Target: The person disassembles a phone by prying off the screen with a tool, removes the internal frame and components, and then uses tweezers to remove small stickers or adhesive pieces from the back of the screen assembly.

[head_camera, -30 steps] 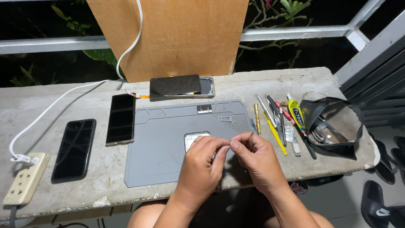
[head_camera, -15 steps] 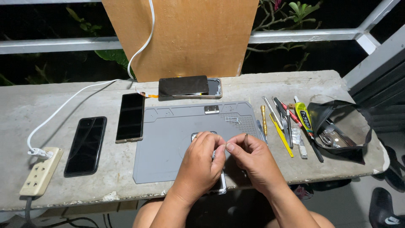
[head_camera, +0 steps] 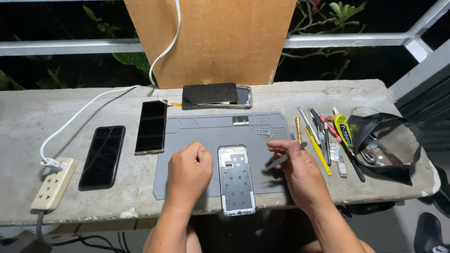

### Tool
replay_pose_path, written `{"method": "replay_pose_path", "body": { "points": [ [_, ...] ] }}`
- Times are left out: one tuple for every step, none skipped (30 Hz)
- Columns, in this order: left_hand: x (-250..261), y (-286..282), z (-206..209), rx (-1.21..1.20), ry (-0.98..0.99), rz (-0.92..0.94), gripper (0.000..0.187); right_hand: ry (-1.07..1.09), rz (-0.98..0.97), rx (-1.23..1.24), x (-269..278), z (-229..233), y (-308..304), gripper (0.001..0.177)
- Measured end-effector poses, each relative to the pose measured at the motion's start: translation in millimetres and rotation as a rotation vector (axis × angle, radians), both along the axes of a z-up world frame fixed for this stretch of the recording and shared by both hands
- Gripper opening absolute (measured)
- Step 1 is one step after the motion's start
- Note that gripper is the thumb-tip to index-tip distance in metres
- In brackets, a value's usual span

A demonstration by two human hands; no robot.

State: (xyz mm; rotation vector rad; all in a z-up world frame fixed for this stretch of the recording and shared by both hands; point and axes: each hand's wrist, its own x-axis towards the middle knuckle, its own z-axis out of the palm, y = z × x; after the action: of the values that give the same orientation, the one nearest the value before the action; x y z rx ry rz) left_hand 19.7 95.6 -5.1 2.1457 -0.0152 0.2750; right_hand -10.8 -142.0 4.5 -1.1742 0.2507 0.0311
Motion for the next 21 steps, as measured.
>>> {"method": "replay_pose_path", "body": {
  "points": [
    [1,2,-3,0.144,0.037,0.061,0.029,0.001,-0.044,-0.119,1,2,2,0.062],
    [2,3,-7,0.287,0.077,0.121,0.037,0.005,-0.089,-0.24,1,3,3,0.07],
    [0,3,-8,0.286,0.081,0.122,0.037,0.009,-0.087,-0.242,1,-1,3,0.07],
    [0,4,-8,0.334,0.089,0.131,0.039,-0.043,-0.051,-0.177,2,-5,4,0.069],
    [0,4,-7,0.382,0.097,0.14,0.041,-0.094,-0.016,-0.112,3,-8,5,0.068],
    [-4,1,-2,0.382,0.098,0.142,0.041,-0.094,-0.014,-0.111,4,-9,9,0.068],
    [-8,-2,4,0.355,0.045,0.031,0.013,-0.04,-0.054,-0.125,4,-10,14,0.064],
    [-11,-6,10,0.327,-0.01,-0.08,0.035,0.013,-0.095,-0.139,6,-10,18,0.061],
    [-9,-10,5,0.326,-0.011,-0.08,0.035,0.012,-0.095,-0.139,7,-10,20,0.061],
    [-8,-15,-1,0.299,-0.134,-0.156,0.045,-0.004,-0.092,-0.187,7,-9,22,0.038],
    [-7,-19,-8,0.271,-0.258,-0.233,0.057,-0.019,-0.089,-0.235,7,-10,24,0.019],
    [-7,-23,-8,0.268,-0.256,-0.232,0.057,-0.017,-0.088,-0.237,7,-10,25,0.019],
    [-6,-26,-8,0.295,-0.18,-0.263,0.065,-0.062,-0.1,-0.311,6,-11,26,0.02],
    [-5,-30,-9,0.321,-0.104,-0.294,0.073,-0.107,-0.112,-0.383,6,-12,27,0.022],
    [-5,-30,-11,0.319,-0.103,-0.294,0.073,-0.106,-0.111,-0.385,4,-12,29,0.022],
    [-5,-31,-14,0.315,-0.095,-0.273,0.074,-0.18,-0.13,-0.514,2,-12,31,0.019],
    [-4,-32,-17,0.311,-0.087,-0.252,0.075,-0.254,-0.149,-0.643,1,-12,33,0.017],
    [-4,-31,-18,0.308,-0.085,-0.255,0.075,-0.251,-0.151,-0.646,0,-14,35,0.017],
    [-3,-30,-19,0.311,-0.07,-0.238,0.071,-0.314,-0.163,-0.682,-1,-16,37,0.017],
    [-4,-29,-20,0.314,-0.052,-0.219,0.068,-0.378,-0.171,-0.717,-2,-19,39,0.017],
    [-4,-29,-21,0.31,-0.048,-0.221,0.068,-0.373,-0.17,-0.72,-3,-19,39,0.017]
  ]
}}
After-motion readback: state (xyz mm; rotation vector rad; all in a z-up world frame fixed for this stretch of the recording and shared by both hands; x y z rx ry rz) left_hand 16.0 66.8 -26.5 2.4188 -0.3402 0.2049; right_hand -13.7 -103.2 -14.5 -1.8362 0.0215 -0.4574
